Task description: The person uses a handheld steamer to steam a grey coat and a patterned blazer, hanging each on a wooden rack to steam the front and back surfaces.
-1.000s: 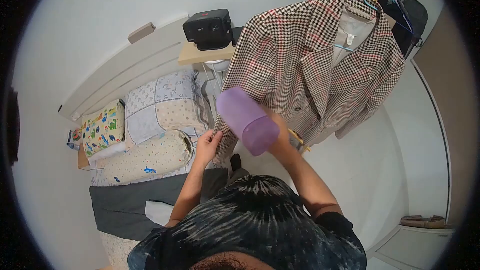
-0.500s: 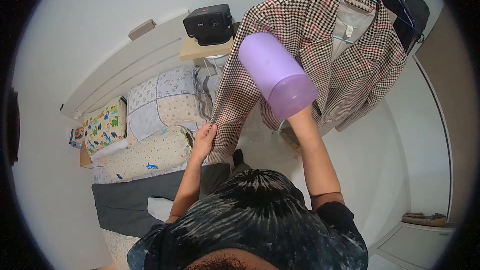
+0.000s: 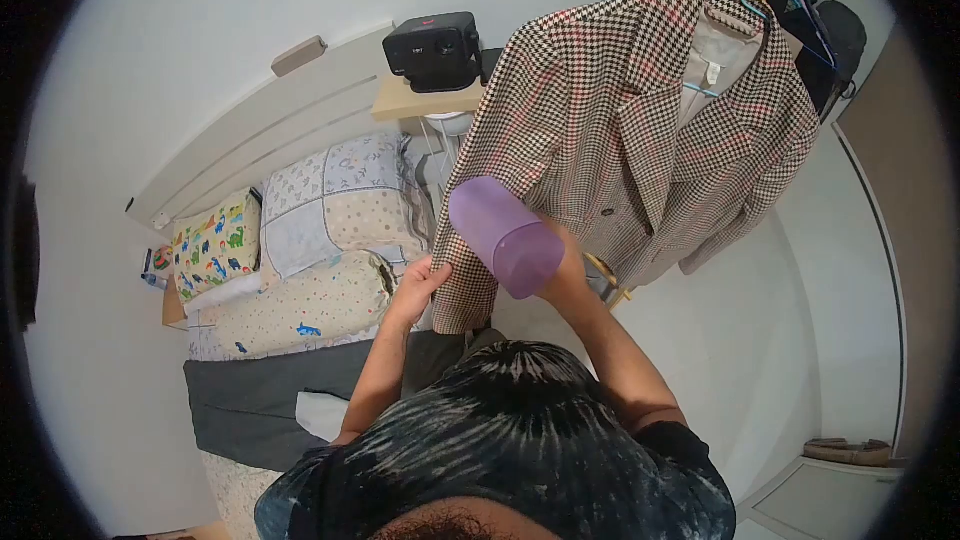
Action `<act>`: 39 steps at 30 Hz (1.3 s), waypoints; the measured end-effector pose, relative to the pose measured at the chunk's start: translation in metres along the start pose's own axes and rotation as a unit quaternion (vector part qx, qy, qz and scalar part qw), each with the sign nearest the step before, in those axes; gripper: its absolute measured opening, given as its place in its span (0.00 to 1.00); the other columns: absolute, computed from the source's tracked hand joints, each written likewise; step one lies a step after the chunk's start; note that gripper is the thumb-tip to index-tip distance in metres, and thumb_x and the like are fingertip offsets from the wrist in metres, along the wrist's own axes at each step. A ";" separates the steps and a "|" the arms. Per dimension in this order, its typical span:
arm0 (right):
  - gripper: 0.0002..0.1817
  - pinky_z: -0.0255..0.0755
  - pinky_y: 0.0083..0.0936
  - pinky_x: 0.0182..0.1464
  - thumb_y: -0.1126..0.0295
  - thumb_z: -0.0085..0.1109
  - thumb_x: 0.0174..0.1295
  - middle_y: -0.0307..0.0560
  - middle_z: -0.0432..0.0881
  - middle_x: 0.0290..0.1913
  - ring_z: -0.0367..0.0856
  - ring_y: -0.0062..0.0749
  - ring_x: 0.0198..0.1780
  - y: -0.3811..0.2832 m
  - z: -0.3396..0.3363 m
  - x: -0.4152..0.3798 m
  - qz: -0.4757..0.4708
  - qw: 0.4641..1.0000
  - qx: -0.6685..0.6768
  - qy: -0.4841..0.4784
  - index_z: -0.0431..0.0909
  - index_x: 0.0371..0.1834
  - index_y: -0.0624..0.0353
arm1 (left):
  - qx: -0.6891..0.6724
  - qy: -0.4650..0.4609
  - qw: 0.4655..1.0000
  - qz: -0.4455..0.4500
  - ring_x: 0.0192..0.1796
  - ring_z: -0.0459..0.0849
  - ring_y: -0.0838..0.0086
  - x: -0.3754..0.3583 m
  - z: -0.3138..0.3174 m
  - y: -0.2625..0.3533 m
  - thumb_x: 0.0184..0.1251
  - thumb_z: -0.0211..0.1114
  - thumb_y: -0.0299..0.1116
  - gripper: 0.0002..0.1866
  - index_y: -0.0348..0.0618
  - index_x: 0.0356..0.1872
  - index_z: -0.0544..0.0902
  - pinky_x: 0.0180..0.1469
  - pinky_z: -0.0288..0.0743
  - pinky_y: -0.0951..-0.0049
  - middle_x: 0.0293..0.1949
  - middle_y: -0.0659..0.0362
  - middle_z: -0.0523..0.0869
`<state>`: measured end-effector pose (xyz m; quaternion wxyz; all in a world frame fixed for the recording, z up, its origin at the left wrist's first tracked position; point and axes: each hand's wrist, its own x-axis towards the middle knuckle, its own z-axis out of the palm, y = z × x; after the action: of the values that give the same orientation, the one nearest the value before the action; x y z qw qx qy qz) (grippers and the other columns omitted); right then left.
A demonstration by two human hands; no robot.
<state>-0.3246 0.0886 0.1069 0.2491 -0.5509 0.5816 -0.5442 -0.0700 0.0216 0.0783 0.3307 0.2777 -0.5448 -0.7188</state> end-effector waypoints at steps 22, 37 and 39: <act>0.18 0.78 0.37 0.45 0.65 0.65 0.57 0.52 0.84 0.41 0.84 0.44 0.44 -0.006 -0.025 -0.002 -0.167 0.899 -0.403 -0.044 0.79 0.48 0.60 | -0.106 -0.026 0.985 -0.133 0.53 0.81 0.78 0.001 0.005 -0.009 0.77 0.53 0.31 0.16 0.37 0.60 0.76 0.56 0.73 0.75 0.54 0.61 0.84; 0.20 0.77 0.30 0.41 0.63 0.72 0.49 0.45 0.85 0.37 0.85 0.37 0.39 -0.012 -0.027 0.005 0.024 0.993 0.118 -0.007 0.80 0.42 0.61 | 0.084 -0.006 0.981 -0.173 0.44 0.83 0.80 0.002 0.003 -0.064 0.63 0.67 0.20 0.11 0.36 0.46 0.85 0.50 0.75 0.77 0.44 0.62 0.88; 0.17 0.76 0.30 0.41 0.64 0.71 0.50 0.46 0.84 0.37 0.84 0.36 0.39 -0.009 -0.032 0.016 -0.079 0.993 -0.066 0.061 0.80 0.40 0.63 | 0.087 0.001 0.985 -0.152 0.44 0.83 0.80 0.001 0.000 -0.078 0.63 0.66 0.20 0.11 0.35 0.46 0.85 0.49 0.75 0.77 0.44 0.61 0.88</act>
<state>-0.3543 0.0877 0.1287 0.1326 -0.5760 0.5849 -0.5555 -0.0842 0.0359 0.0032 0.1929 0.3860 -0.5565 -0.7100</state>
